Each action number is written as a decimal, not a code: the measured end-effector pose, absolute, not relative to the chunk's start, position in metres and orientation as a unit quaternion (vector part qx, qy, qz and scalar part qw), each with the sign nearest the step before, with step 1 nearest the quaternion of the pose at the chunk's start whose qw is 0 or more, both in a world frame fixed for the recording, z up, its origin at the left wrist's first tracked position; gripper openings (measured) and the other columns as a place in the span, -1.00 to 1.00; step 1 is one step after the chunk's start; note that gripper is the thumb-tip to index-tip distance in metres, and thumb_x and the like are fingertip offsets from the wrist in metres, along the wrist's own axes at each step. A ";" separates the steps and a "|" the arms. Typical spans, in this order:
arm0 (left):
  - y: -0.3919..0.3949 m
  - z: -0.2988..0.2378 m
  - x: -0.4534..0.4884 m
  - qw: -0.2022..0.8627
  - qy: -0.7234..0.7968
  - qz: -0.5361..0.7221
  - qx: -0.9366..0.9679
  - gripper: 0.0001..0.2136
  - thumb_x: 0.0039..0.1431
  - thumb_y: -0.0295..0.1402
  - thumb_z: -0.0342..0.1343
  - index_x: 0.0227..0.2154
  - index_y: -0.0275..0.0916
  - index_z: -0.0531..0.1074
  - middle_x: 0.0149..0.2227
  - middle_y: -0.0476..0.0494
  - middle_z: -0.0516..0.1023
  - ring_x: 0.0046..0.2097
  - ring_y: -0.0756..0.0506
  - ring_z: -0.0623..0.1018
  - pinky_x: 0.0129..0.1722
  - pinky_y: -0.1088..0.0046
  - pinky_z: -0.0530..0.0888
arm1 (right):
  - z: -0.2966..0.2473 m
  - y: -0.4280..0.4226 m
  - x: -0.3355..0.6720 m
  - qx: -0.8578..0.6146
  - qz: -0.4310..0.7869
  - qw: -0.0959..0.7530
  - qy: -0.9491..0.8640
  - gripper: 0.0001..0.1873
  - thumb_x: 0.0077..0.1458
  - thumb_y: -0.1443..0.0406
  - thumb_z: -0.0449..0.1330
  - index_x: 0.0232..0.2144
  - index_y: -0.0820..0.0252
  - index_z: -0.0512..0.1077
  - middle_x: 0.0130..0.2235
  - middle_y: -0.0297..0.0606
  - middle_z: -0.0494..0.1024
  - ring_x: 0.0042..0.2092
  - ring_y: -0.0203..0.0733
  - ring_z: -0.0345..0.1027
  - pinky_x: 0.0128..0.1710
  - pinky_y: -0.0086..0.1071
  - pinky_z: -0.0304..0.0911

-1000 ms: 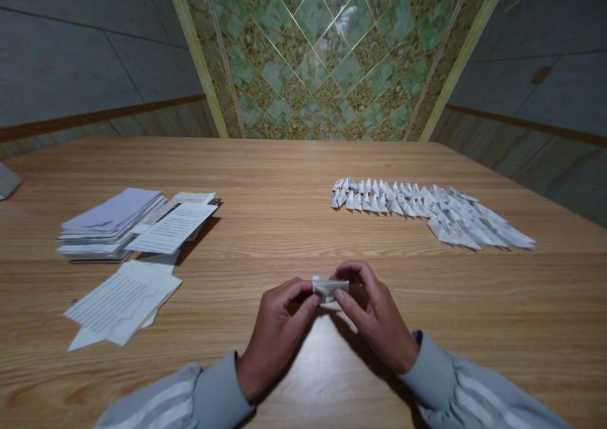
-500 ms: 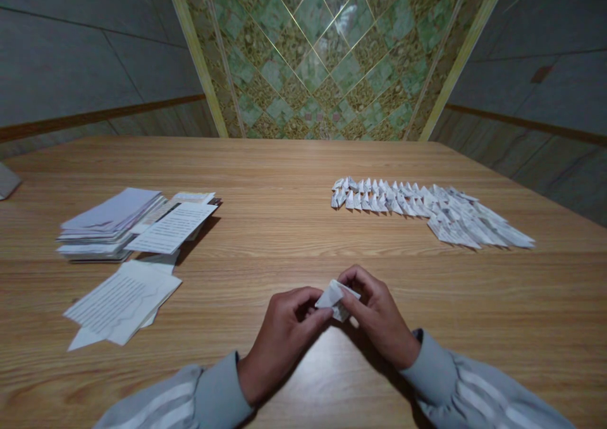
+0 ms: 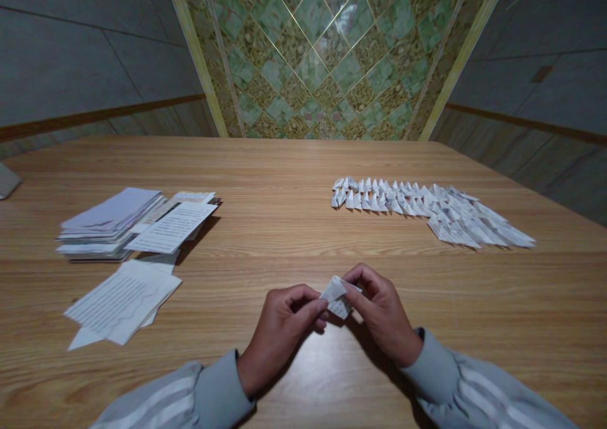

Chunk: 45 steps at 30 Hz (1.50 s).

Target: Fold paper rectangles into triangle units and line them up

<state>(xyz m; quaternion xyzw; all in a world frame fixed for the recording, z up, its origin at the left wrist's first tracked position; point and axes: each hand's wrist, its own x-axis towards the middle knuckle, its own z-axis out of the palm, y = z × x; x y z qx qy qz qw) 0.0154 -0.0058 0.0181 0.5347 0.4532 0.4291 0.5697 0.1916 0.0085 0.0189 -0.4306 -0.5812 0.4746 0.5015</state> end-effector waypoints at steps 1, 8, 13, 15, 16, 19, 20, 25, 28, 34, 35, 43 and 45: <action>-0.006 0.018 0.015 0.568 0.451 0.428 0.539 -0.78 0.16 -0.28 0.20 -0.49 -0.33 0.55 -0.52 -0.14 0.61 -0.47 -0.06 0.56 -0.43 0.48 0.47 | 0.019 0.009 0.192 -0.431 0.474 0.503 -0.579 -0.71 0.10 0.11 0.29 -0.48 0.20 0.41 -0.50 -0.36 0.46 -0.45 -0.29 0.30 -0.45 -0.45 0.24; -0.004 0.015 0.014 0.536 0.430 0.432 0.584 -0.83 0.19 -0.27 0.19 -0.35 -0.30 0.54 -0.37 -0.14 0.61 -0.32 -0.08 0.56 -0.32 0.46 0.45 | 0.019 0.008 0.192 -0.435 0.468 0.488 -0.594 -0.73 0.12 0.13 0.26 -0.47 0.21 0.42 -0.48 -0.35 0.46 -0.43 -0.28 0.32 -0.43 -0.43 0.23; -0.003 0.017 0.014 0.504 0.470 0.434 0.580 -0.83 0.11 -0.29 0.25 -0.45 -0.32 0.54 -0.45 -0.10 0.57 -0.40 -0.05 0.49 -0.38 0.48 0.40 | 0.019 0.008 0.193 -0.439 0.423 0.466 -0.642 -0.80 0.09 0.19 0.27 -0.45 0.20 0.43 -0.45 -0.33 0.46 -0.40 -0.25 0.31 -0.41 -0.41 0.20; -0.004 0.017 0.014 0.507 0.467 0.440 0.576 -0.82 0.11 -0.30 0.24 -0.49 -0.32 0.54 -0.47 -0.10 0.58 -0.40 -0.05 0.49 -0.37 0.48 0.40 | 0.019 0.008 0.193 -0.439 0.416 0.459 -0.651 -0.81 0.07 0.20 0.28 -0.44 0.19 0.42 -0.44 -0.33 0.46 -0.39 -0.24 0.31 -0.40 -0.41 0.20; -0.004 0.017 0.013 0.509 0.463 0.443 0.574 -0.83 0.12 -0.31 0.24 -0.48 -0.31 0.54 -0.46 -0.10 0.58 -0.39 -0.05 0.50 -0.36 0.48 0.41 | 0.019 0.008 0.193 -0.440 0.413 0.456 -0.655 -0.81 0.07 0.20 0.28 -0.44 0.19 0.41 -0.44 -0.33 0.45 -0.38 -0.24 0.31 -0.40 -0.40 0.19; -0.006 0.016 0.012 0.481 0.467 0.461 0.582 -0.87 0.13 -0.32 0.24 -0.41 -0.28 0.50 -0.41 -0.08 0.58 -0.36 -0.05 0.51 -0.35 0.47 0.43 | 0.020 0.008 0.192 -0.450 0.395 0.446 -0.665 -0.78 0.08 0.19 0.27 -0.48 0.18 0.39 -0.45 -0.33 0.43 -0.39 -0.22 0.30 -0.41 -0.39 0.17; -0.007 0.015 0.012 0.453 0.472 0.471 0.592 -0.89 0.12 -0.33 0.25 -0.39 -0.26 0.49 -0.39 -0.06 0.56 -0.35 -0.05 0.51 -0.34 0.47 0.43 | 0.020 0.007 0.192 -0.456 0.386 0.443 -0.669 -0.78 0.09 0.19 0.26 -0.48 0.18 0.38 -0.46 -0.33 0.43 -0.39 -0.22 0.29 -0.42 -0.39 0.16; -0.008 0.013 0.012 0.415 0.475 0.487 0.605 -0.76 0.06 -0.40 0.28 -0.20 -0.20 0.42 -0.29 -0.02 0.53 -0.32 -0.03 0.51 -0.31 0.47 0.45 | 0.021 0.005 0.190 -0.468 0.337 0.433 -0.693 -0.81 0.11 0.25 0.24 -0.49 0.18 0.37 -0.47 -0.34 0.41 -0.42 -0.23 0.29 -0.44 -0.39 0.12; -0.005 0.011 0.014 0.491 0.462 0.486 0.556 -0.75 0.08 -0.41 0.26 -0.17 -0.19 0.40 -0.30 -0.01 0.53 -0.31 -0.02 0.51 -0.33 0.49 0.46 | 0.022 0.004 0.189 -0.448 0.271 0.446 -0.726 -0.83 0.10 0.32 0.26 -0.50 0.18 0.36 -0.47 -0.34 0.42 -0.41 -0.22 0.29 -0.42 -0.39 0.11; -0.004 0.010 0.016 0.545 0.435 0.484 0.528 -0.86 0.04 -0.44 0.27 -0.31 -0.25 0.47 -0.37 -0.02 0.57 -0.34 -0.01 0.53 -0.36 0.53 0.45 | 0.024 0.003 0.189 -0.394 0.146 0.462 -0.781 -0.84 0.11 0.39 0.30 -0.44 0.19 0.37 -0.46 -0.34 0.43 -0.36 -0.21 0.26 -0.34 -0.35 0.07; -0.004 0.011 0.016 0.544 0.434 0.485 0.530 -0.87 0.04 -0.45 0.27 -0.32 -0.25 0.48 -0.38 -0.02 0.57 -0.35 -0.01 0.54 -0.37 0.54 0.46 | 0.024 0.003 0.189 -0.392 0.141 0.462 -0.783 -0.84 0.11 0.39 0.30 -0.43 0.19 0.37 -0.46 -0.34 0.43 -0.36 -0.21 0.26 -0.34 -0.35 0.06; -0.005 0.011 0.015 0.510 0.428 0.501 0.553 -0.90 0.06 -0.50 0.25 -0.34 -0.22 0.50 -0.39 -0.01 0.60 -0.35 -0.02 0.57 -0.37 0.55 0.48 | 0.026 0.001 0.189 -0.369 0.142 0.454 -0.798 -0.87 0.14 0.41 0.28 -0.40 0.18 0.40 -0.45 -0.35 0.44 -0.34 -0.21 0.24 -0.32 -0.32 0.04; -0.005 0.011 0.014 0.494 0.422 0.507 0.567 -0.90 0.06 -0.52 0.24 -0.36 -0.21 0.51 -0.39 0.00 0.60 -0.34 -0.02 0.58 -0.35 0.54 0.48 | 0.026 0.001 0.189 -0.361 0.146 0.461 -0.797 -0.89 0.15 0.40 0.27 -0.39 0.17 0.40 -0.45 -0.34 0.45 -0.34 -0.20 0.24 -0.31 -0.31 0.05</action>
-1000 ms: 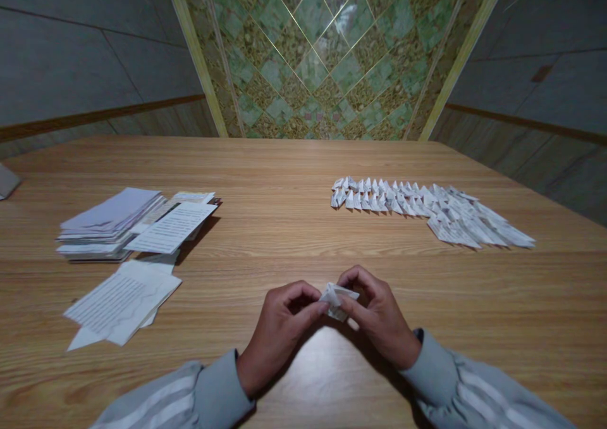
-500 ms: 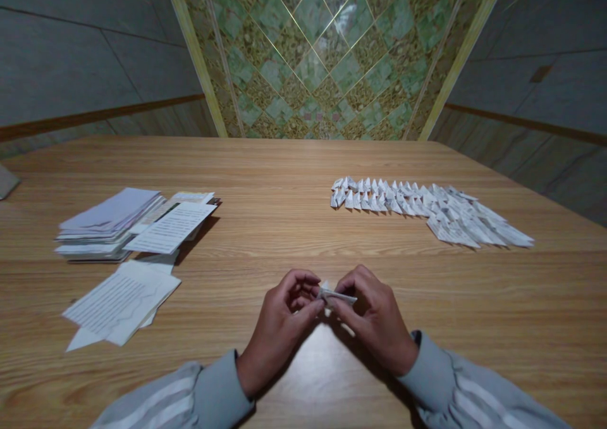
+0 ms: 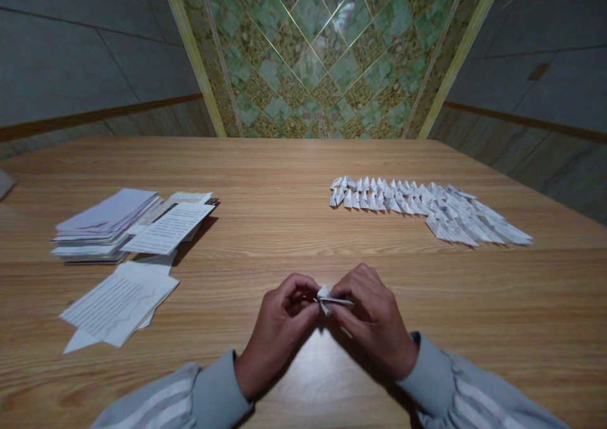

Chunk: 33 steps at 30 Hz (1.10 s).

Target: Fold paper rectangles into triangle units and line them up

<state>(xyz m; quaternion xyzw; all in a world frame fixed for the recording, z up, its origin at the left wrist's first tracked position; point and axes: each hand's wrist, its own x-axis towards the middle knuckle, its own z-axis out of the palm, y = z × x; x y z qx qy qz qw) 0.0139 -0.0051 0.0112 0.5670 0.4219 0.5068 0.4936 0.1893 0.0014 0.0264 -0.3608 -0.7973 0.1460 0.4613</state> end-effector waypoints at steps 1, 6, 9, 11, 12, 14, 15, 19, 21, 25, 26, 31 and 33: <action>-0.005 0.012 0.013 0.481 0.417 0.510 0.578 -0.90 0.08 -0.54 0.22 -0.37 -0.21 0.52 -0.38 -0.01 0.61 -0.33 -0.02 0.58 -0.32 0.53 0.49 | 0.027 0.002 0.190 -0.355 0.148 0.466 -0.797 -0.90 0.16 0.39 0.26 -0.38 0.17 0.41 -0.44 -0.34 0.46 -0.33 -0.20 0.25 -0.31 -0.31 0.05; -0.006 0.015 0.008 0.364 0.365 0.546 0.661 -0.85 0.13 -0.58 0.18 -0.38 -0.19 0.55 -0.34 -0.05 0.62 -0.28 -0.05 0.59 -0.24 0.47 0.49 | 0.029 0.002 0.190 -0.345 0.149 0.484 -0.791 -0.89 0.14 0.43 0.24 -0.38 0.16 0.38 -0.40 -0.31 0.47 -0.31 -0.19 0.27 -0.29 -0.29 0.09; -0.006 0.016 0.006 0.291 0.351 0.558 0.693 -0.85 0.15 -0.58 0.18 -0.37 -0.18 0.54 -0.37 -0.05 0.59 -0.31 -0.04 0.57 -0.28 0.48 0.48 | 0.032 0.002 0.192 -0.339 0.157 0.482 -0.793 -0.89 0.12 0.46 0.17 -0.37 0.16 0.39 -0.39 -0.29 0.47 -0.29 -0.16 0.29 -0.27 -0.26 0.10; -0.007 0.015 0.005 0.263 0.344 0.558 0.708 -0.86 0.16 -0.57 0.18 -0.35 -0.18 0.53 -0.38 -0.06 0.57 -0.32 -0.04 0.56 -0.30 0.47 0.47 | 0.034 0.003 0.194 -0.319 0.188 0.484 -0.793 -0.89 0.14 0.42 0.10 -0.32 0.16 0.40 -0.36 -0.26 0.48 -0.27 -0.13 0.30 -0.25 -0.23 0.14; -0.007 0.015 0.004 0.255 0.339 0.556 0.715 -0.87 0.17 -0.57 0.19 -0.33 -0.18 0.53 -0.37 -0.07 0.57 -0.31 -0.05 0.55 -0.30 0.46 0.47 | 0.035 0.003 0.196 -0.310 0.212 0.484 -0.790 -0.86 0.16 0.40 0.06 -0.29 0.16 0.41 -0.34 -0.24 0.49 -0.26 -0.12 0.31 -0.23 -0.22 0.15; -0.007 0.016 0.004 0.245 0.327 0.548 0.730 -0.88 0.19 -0.54 0.19 -0.30 -0.18 0.53 -0.35 -0.10 0.58 -0.30 -0.07 0.56 -0.29 0.44 0.48 | 0.036 0.003 0.199 -0.307 0.260 0.483 -0.778 -0.81 0.21 0.33 0.01 -0.24 0.16 0.43 -0.31 -0.22 0.49 -0.24 -0.11 0.32 -0.23 -0.21 0.18; -0.007 0.016 0.004 0.239 0.318 0.546 0.737 -0.89 0.19 -0.52 0.20 -0.28 -0.17 0.53 -0.34 -0.11 0.58 -0.29 -0.08 0.56 -0.29 0.43 0.48 | 0.036 0.003 0.200 -0.311 0.280 0.481 -0.770 -0.79 0.23 0.30 0.00 -0.23 0.15 0.44 -0.31 -0.23 0.49 -0.24 -0.11 0.32 -0.23 -0.21 0.19; -0.008 0.019 0.004 0.214 0.291 0.538 0.762 -0.87 0.21 -0.49 0.19 -0.22 -0.14 0.53 -0.34 -0.15 0.60 -0.29 -0.10 0.55 -0.29 0.40 0.48 | 0.036 0.005 0.201 -0.323 0.335 0.448 -0.763 -0.78 0.29 0.23 0.04 -0.26 0.14 0.47 -0.32 -0.24 0.50 -0.24 -0.13 0.32 -0.20 -0.22 0.19; -0.009 0.019 0.003 0.206 0.287 0.531 0.770 -0.86 0.21 -0.50 0.18 -0.21 -0.14 0.53 -0.34 -0.15 0.60 -0.29 -0.11 0.55 -0.28 0.39 0.47 | 0.036 0.007 0.200 -0.322 0.348 0.430 -0.768 -0.75 0.31 0.21 0.05 -0.31 0.14 0.47 -0.34 -0.25 0.49 -0.25 -0.14 0.33 -0.18 -0.21 0.18; -0.010 0.018 0.003 0.201 0.305 0.527 0.767 -0.84 0.18 -0.53 0.20 -0.23 -0.15 0.50 -0.35 -0.13 0.59 -0.30 -0.10 0.55 -0.28 0.41 0.46 | 0.035 0.008 0.199 -0.325 0.348 0.424 -0.770 -0.74 0.29 0.18 0.08 -0.36 0.15 0.46 -0.36 -0.26 0.48 -0.27 -0.15 0.32 -0.20 -0.23 0.18; -0.010 0.018 0.003 0.201 0.316 0.526 0.764 -0.85 0.18 -0.54 0.20 -0.24 -0.16 0.50 -0.36 -0.12 0.58 -0.30 -0.09 0.54 -0.29 0.42 0.46 | 0.035 0.009 0.199 -0.328 0.348 0.425 -0.769 -0.76 0.29 0.18 0.09 -0.36 0.15 0.46 -0.36 -0.26 0.48 -0.27 -0.15 0.32 -0.21 -0.23 0.18; -0.011 0.018 0.004 0.190 0.358 0.512 0.757 -0.86 0.18 -0.57 0.18 -0.28 -0.18 0.49 -0.39 -0.09 0.55 -0.34 -0.06 0.52 -0.31 0.46 0.44 | 0.033 0.010 0.199 -0.331 0.342 0.435 -0.765 -0.78 0.24 0.17 0.16 -0.40 0.15 0.43 -0.38 -0.27 0.48 -0.27 -0.15 0.32 -0.21 -0.24 0.19; -0.010 0.018 0.004 0.189 0.350 0.516 0.758 -0.86 0.19 -0.55 0.18 -0.26 -0.18 0.51 -0.39 -0.09 0.55 -0.34 -0.05 0.52 -0.33 0.47 0.43 | 0.032 0.010 0.198 -0.336 0.342 0.440 -0.759 -0.76 0.23 0.15 0.17 -0.42 0.15 0.42 -0.39 -0.28 0.47 -0.28 -0.16 0.32 -0.22 -0.25 0.20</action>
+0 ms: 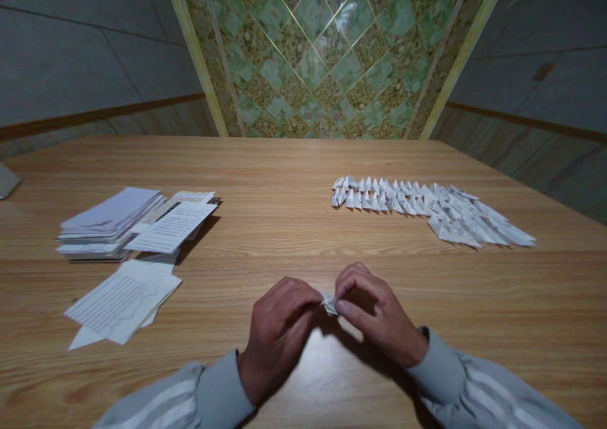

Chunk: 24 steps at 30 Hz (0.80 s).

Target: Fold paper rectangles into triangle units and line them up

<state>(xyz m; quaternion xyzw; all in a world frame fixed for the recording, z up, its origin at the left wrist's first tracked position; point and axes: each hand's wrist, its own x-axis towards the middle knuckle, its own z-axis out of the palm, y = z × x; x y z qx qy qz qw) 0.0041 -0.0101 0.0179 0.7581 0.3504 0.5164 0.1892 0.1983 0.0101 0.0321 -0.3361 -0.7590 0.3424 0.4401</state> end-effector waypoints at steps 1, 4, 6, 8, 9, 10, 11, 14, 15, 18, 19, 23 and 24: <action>-0.010 0.018 0.004 0.189 0.344 0.520 0.759 -0.85 0.20 -0.54 0.17 -0.23 -0.17 0.51 -0.38 -0.09 0.54 -0.34 -0.05 0.52 -0.34 0.48 0.43 | 0.032 0.010 0.198 -0.338 0.345 0.441 -0.756 -0.75 0.23 0.15 0.17 -0.43 0.15 0.41 -0.39 -0.28 0.47 -0.28 -0.16 0.32 -0.22 -0.26 0.20; -0.008 0.018 0.005 0.197 0.327 0.524 0.762 -0.79 0.22 -0.53 0.15 -0.14 -0.13 0.53 -0.34 -0.10 0.54 -0.33 -0.05 0.53 -0.35 0.50 0.44 | 0.030 0.010 0.199 -0.342 0.357 0.442 -0.749 -0.75 0.23 0.13 0.17 -0.42 0.15 0.41 -0.38 -0.28 0.46 -0.28 -0.16 0.31 -0.23 -0.27 0.21; -0.008 0.018 0.006 0.213 0.322 0.517 0.764 -0.78 0.24 -0.53 0.12 -0.15 -0.12 0.54 -0.33 -0.10 0.52 -0.32 -0.04 0.53 -0.36 0.51 0.44 | 0.030 0.010 0.199 -0.342 0.367 0.442 -0.744 -0.75 0.24 0.13 0.17 -0.41 0.15 0.41 -0.37 -0.28 0.46 -0.26 -0.16 0.31 -0.22 -0.27 0.21; -0.009 0.020 0.007 0.232 0.324 0.510 0.762 -0.80 0.24 -0.55 0.08 -0.21 -0.14 0.54 -0.33 -0.10 0.50 -0.32 -0.04 0.52 -0.36 0.51 0.43 | 0.030 0.010 0.199 -0.341 0.374 0.441 -0.741 -0.75 0.24 0.13 0.15 -0.40 0.15 0.41 -0.36 -0.27 0.45 -0.26 -0.16 0.31 -0.22 -0.27 0.22; -0.009 0.021 0.008 0.240 0.328 0.505 0.761 -0.80 0.24 -0.56 0.07 -0.24 -0.16 0.53 -0.34 -0.10 0.49 -0.32 -0.04 0.51 -0.36 0.51 0.43 | 0.030 0.010 0.199 -0.340 0.377 0.439 -0.741 -0.75 0.24 0.13 0.15 -0.40 0.15 0.40 -0.37 -0.27 0.45 -0.27 -0.15 0.31 -0.22 -0.28 0.22; -0.010 0.021 0.008 0.249 0.333 0.501 0.759 -0.81 0.24 -0.56 0.06 -0.27 -0.17 0.53 -0.34 -0.10 0.48 -0.32 -0.04 0.51 -0.36 0.51 0.42 | 0.031 0.010 0.199 -0.339 0.379 0.436 -0.743 -0.75 0.25 0.13 0.14 -0.40 0.15 0.40 -0.37 -0.27 0.45 -0.27 -0.15 0.30 -0.23 -0.28 0.22; -0.011 0.022 0.009 0.259 0.340 0.494 0.757 -0.83 0.24 -0.55 0.06 -0.30 -0.18 0.52 -0.34 -0.10 0.48 -0.32 -0.04 0.50 -0.35 0.50 0.41 | 0.031 0.009 0.199 -0.338 0.380 0.433 -0.744 -0.74 0.25 0.13 0.13 -0.40 0.15 0.40 -0.37 -0.27 0.45 -0.27 -0.15 0.30 -0.23 -0.28 0.22; -0.010 0.022 0.010 0.302 0.365 0.478 0.740 -0.88 0.24 -0.49 0.11 -0.37 -0.20 0.50 -0.37 -0.07 0.48 -0.32 -0.04 0.49 -0.33 0.50 0.39 | 0.032 0.009 0.199 -0.345 0.365 0.435 -0.747 -0.79 0.25 0.17 0.12 -0.36 0.15 0.41 -0.36 -0.27 0.46 -0.26 -0.15 0.31 -0.23 -0.28 0.21; -0.010 0.021 0.010 0.316 0.373 0.478 0.730 -0.89 0.24 -0.48 0.12 -0.38 -0.20 0.50 -0.38 -0.05 0.48 -0.32 -0.04 0.49 -0.32 0.50 0.39 | 0.032 0.009 0.199 -0.348 0.354 0.441 -0.748 -0.82 0.25 0.20 0.12 -0.35 0.15 0.42 -0.35 -0.27 0.46 -0.26 -0.15 0.32 -0.22 -0.27 0.21; -0.006 0.019 0.010 0.348 0.395 0.486 0.697 -0.90 0.25 -0.44 0.13 -0.38 -0.20 0.50 -0.39 -0.04 0.48 -0.32 -0.03 0.48 -0.31 0.51 0.38 | 0.033 0.008 0.198 -0.344 0.309 0.450 -0.764 -0.85 0.26 0.24 0.11 -0.32 0.15 0.43 -0.35 -0.28 0.47 -0.25 -0.15 0.32 -0.22 -0.26 0.18; -0.006 0.018 0.010 0.356 0.402 0.488 0.688 -0.90 0.25 -0.43 0.14 -0.38 -0.20 0.50 -0.38 -0.03 0.49 -0.32 -0.03 0.48 -0.32 0.51 0.38 | 0.033 0.007 0.198 -0.341 0.294 0.447 -0.773 -0.86 0.25 0.23 0.12 -0.31 0.15 0.43 -0.35 -0.27 0.48 -0.25 -0.14 0.32 -0.22 -0.26 0.17; -0.005 0.016 0.010 0.378 0.418 0.484 0.669 -0.89 0.24 -0.40 0.15 -0.40 -0.21 0.51 -0.40 -0.03 0.49 -0.35 -0.03 0.48 -0.35 0.52 0.36 | 0.032 0.004 0.193 -0.350 0.229 0.431 -0.800 -0.85 0.16 0.20 0.26 -0.28 0.15 0.43 -0.35 -0.27 0.50 -0.26 -0.13 0.30 -0.25 -0.25 0.14; -0.005 0.016 0.011 0.382 0.420 0.480 0.668 -0.89 0.23 -0.39 0.15 -0.41 -0.21 0.51 -0.41 -0.03 0.50 -0.35 -0.03 0.48 -0.35 0.51 0.37 | 0.032 0.003 0.192 -0.358 0.215 0.431 -0.800 -0.85 0.15 0.21 0.28 -0.30 0.15 0.42 -0.36 -0.28 0.50 -0.27 -0.13 0.30 -0.26 -0.26 0.13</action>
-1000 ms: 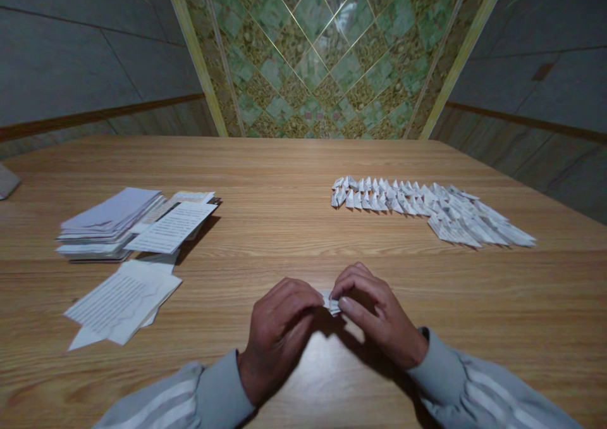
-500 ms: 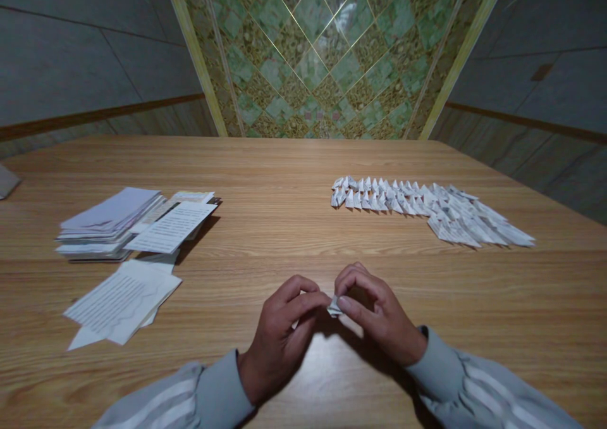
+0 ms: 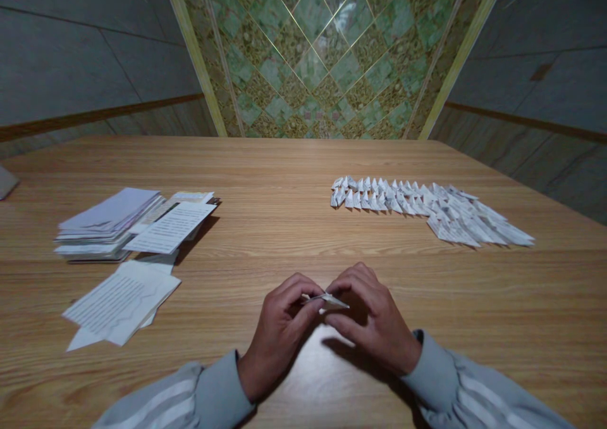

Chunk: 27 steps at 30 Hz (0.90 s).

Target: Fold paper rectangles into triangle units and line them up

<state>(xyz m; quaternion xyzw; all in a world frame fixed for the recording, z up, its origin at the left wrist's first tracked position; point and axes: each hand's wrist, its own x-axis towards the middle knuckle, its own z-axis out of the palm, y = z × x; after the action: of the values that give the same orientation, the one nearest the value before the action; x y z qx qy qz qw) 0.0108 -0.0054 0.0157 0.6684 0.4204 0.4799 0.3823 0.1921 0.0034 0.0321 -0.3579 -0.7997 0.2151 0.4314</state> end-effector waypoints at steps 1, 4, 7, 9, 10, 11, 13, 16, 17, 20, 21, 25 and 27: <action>-0.006 0.015 0.011 0.389 0.426 0.476 0.664 -0.90 0.22 -0.39 0.16 -0.41 -0.22 0.51 -0.42 -0.04 0.50 -0.36 -0.04 0.48 -0.35 0.51 0.37 | 0.032 0.003 0.191 -0.366 0.205 0.434 -0.797 -0.86 0.15 0.22 0.28 -0.33 0.15 0.42 -0.38 -0.29 0.50 -0.28 -0.14 0.29 -0.27 -0.26 0.13; -0.008 0.011 0.012 0.428 0.447 0.479 0.623 -0.94 0.18 -0.36 0.19 -0.37 -0.22 0.47 -0.40 -0.03 0.52 -0.35 -0.05 0.51 -0.35 0.50 0.40 | 0.031 0.002 0.189 -0.378 0.206 0.437 -0.790 -0.86 0.20 0.23 0.24 -0.38 0.14 0.43 -0.42 -0.31 0.49 -0.31 -0.16 0.29 -0.28 -0.27 0.13; -0.007 0.011 0.012 0.463 0.447 0.488 0.590 -0.88 0.13 -0.36 0.24 -0.27 -0.20 0.45 -0.32 -0.03 0.55 -0.30 -0.06 0.53 -0.32 0.50 0.44 | 0.030 0.002 0.191 -0.378 0.243 0.441 -0.777 -0.82 0.24 0.22 0.20 -0.41 0.14 0.44 -0.44 -0.30 0.50 -0.32 -0.17 0.31 -0.29 -0.28 0.15; -0.007 0.013 0.012 0.472 0.438 0.470 0.604 -0.91 0.13 -0.36 0.24 -0.30 -0.21 0.51 -0.34 -0.05 0.58 -0.31 -0.06 0.54 -0.31 0.49 0.44 | 0.029 0.004 0.192 -0.384 0.283 0.450 -0.755 -0.79 0.24 0.22 0.19 -0.44 0.15 0.44 -0.45 -0.31 0.48 -0.34 -0.18 0.32 -0.32 -0.30 0.16; -0.006 0.015 0.012 0.471 0.435 0.460 0.614 -0.94 0.14 -0.36 0.23 -0.34 -0.23 0.54 -0.37 -0.06 0.58 -0.33 -0.06 0.53 -0.32 0.49 0.43 | 0.028 0.004 0.193 -0.387 0.306 0.454 -0.742 -0.77 0.24 0.21 0.19 -0.45 0.15 0.44 -0.45 -0.31 0.47 -0.34 -0.19 0.33 -0.33 -0.32 0.17; -0.006 0.016 0.012 0.469 0.434 0.452 0.622 -0.93 0.14 -0.37 0.22 -0.40 -0.24 0.57 -0.41 -0.06 0.58 -0.36 -0.05 0.53 -0.34 0.49 0.42 | 0.028 0.005 0.194 -0.390 0.328 0.454 -0.731 -0.77 0.24 0.21 0.18 -0.45 0.16 0.44 -0.44 -0.31 0.46 -0.34 -0.19 0.33 -0.33 -0.33 0.17; -0.006 0.019 0.012 0.466 0.437 0.450 0.624 -0.88 0.13 -0.37 0.22 -0.47 -0.26 0.59 -0.47 -0.07 0.58 -0.40 -0.05 0.52 -0.37 0.48 0.40 | 0.027 0.005 0.195 -0.395 0.357 0.442 -0.722 -0.76 0.22 0.19 0.18 -0.45 0.17 0.43 -0.43 -0.31 0.44 -0.34 -0.20 0.32 -0.34 -0.34 0.18; -0.007 0.020 0.011 0.466 0.441 0.449 0.622 -0.88 0.11 -0.37 0.24 -0.49 -0.26 0.60 -0.49 -0.08 0.58 -0.42 -0.06 0.52 -0.39 0.47 0.39 | 0.028 0.005 0.194 -0.396 0.353 0.413 -0.740 -0.80 0.22 0.20 0.16 -0.40 0.18 0.43 -0.41 -0.30 0.44 -0.32 -0.20 0.31 -0.33 -0.34 0.18; -0.007 0.020 0.011 0.466 0.440 0.445 0.626 -0.87 0.11 -0.36 0.25 -0.50 -0.27 0.60 -0.49 -0.08 0.58 -0.42 -0.06 0.51 -0.39 0.47 0.38 | 0.029 0.005 0.194 -0.394 0.345 0.408 -0.748 -0.81 0.22 0.21 0.16 -0.39 0.18 0.43 -0.41 -0.30 0.44 -0.32 -0.20 0.31 -0.33 -0.34 0.17; -0.007 0.019 0.012 0.475 0.436 0.434 0.630 -0.88 0.11 -0.35 0.25 -0.46 -0.27 0.60 -0.47 -0.09 0.58 -0.40 -0.06 0.51 -0.37 0.47 0.38 | 0.028 0.005 0.194 -0.393 0.337 0.416 -0.747 -0.80 0.21 0.23 0.16 -0.43 0.18 0.42 -0.43 -0.31 0.43 -0.33 -0.20 0.30 -0.34 -0.35 0.16; -0.006 0.018 0.012 0.488 0.435 0.433 0.621 -0.90 0.10 -0.35 0.25 -0.41 -0.27 0.61 -0.44 -0.09 0.60 -0.38 -0.07 0.52 -0.35 0.47 0.39 | 0.028 0.005 0.194 -0.399 0.344 0.426 -0.735 -0.79 0.21 0.23 0.16 -0.45 0.18 0.41 -0.44 -0.32 0.42 -0.34 -0.21 0.30 -0.36 -0.36 0.16; -0.005 0.016 0.014 0.585 0.423 0.422 0.549 -0.85 0.04 -0.34 0.29 -0.34 -0.30 0.60 -0.40 -0.12 0.61 -0.36 -0.07 0.52 -0.35 0.46 0.40 | 0.023 0.007 0.195 -0.428 0.390 0.462 -0.672 -0.76 0.21 0.20 0.16 -0.47 0.17 0.37 -0.48 -0.36 0.40 -0.41 -0.26 0.28 -0.41 -0.38 0.16; -0.003 0.015 0.014 0.611 0.420 0.422 0.522 -0.84 0.07 -0.30 0.27 -0.43 -0.32 0.60 -0.44 -0.12 0.60 -0.38 -0.05 0.50 -0.35 0.48 0.39 | 0.022 0.007 0.196 -0.433 0.399 0.466 -0.660 -0.75 0.20 0.17 0.16 -0.47 0.17 0.35 -0.48 -0.38 0.38 -0.43 -0.27 0.25 -0.43 -0.39 0.15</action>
<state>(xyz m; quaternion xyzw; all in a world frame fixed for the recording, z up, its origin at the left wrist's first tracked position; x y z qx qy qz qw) 0.0141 -0.0033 0.0151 0.5218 0.4197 0.4221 0.6111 0.1956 0.0075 0.0216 -0.4334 -0.6602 0.3989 0.4661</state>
